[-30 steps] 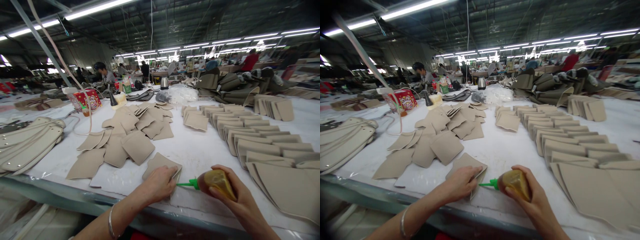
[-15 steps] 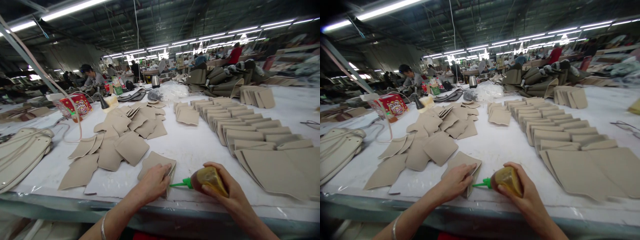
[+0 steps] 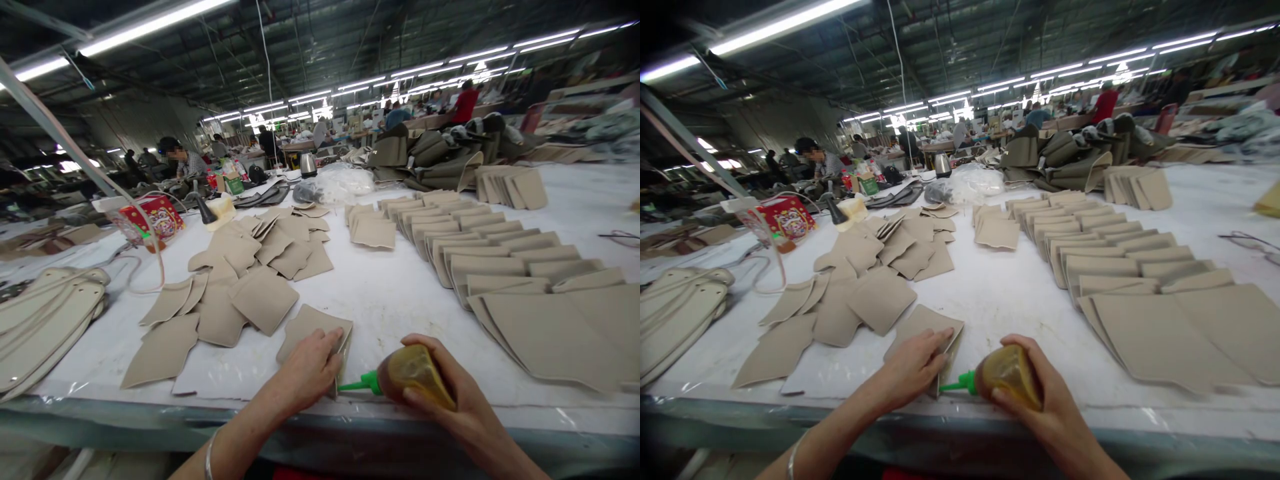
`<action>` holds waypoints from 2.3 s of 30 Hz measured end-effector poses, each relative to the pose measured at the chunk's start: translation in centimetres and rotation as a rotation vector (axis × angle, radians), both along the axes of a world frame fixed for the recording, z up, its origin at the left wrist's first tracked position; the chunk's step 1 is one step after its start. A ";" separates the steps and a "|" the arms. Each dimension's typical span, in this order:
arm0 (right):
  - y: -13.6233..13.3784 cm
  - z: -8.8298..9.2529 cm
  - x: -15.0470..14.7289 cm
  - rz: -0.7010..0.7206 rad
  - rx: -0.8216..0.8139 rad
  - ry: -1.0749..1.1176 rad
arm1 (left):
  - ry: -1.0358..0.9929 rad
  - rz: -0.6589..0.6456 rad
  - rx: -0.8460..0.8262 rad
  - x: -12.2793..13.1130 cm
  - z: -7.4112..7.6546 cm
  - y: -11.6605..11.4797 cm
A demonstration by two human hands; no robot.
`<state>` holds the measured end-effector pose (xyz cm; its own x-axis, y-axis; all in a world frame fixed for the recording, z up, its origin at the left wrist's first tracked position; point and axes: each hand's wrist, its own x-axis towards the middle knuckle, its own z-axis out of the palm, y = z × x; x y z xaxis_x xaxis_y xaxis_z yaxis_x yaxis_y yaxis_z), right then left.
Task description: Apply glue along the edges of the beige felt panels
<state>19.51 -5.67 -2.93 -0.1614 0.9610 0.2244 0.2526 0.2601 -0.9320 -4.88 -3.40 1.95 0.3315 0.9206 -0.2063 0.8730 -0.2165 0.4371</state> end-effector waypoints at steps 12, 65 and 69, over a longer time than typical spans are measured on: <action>1.2 0.4 0.5 0.002 0.058 -0.070 | -0.015 0.002 0.013 0.0 -0.4 0.0; 3.6 0.5 0.9 -0.190 0.378 -0.310 | -0.212 0.012 0.048 -0.5 -1.3 1.3; 3.3 0.5 0.7 -0.222 0.369 -0.316 | -0.199 0.007 0.048 -0.5 -1.3 1.3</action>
<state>20.25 -2.36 -2.42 -0.0782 0.8463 0.5270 0.5926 0.4645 -0.6581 -5.36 -2.11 0.69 0.3551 0.9302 -0.0935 0.7722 -0.2355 0.5901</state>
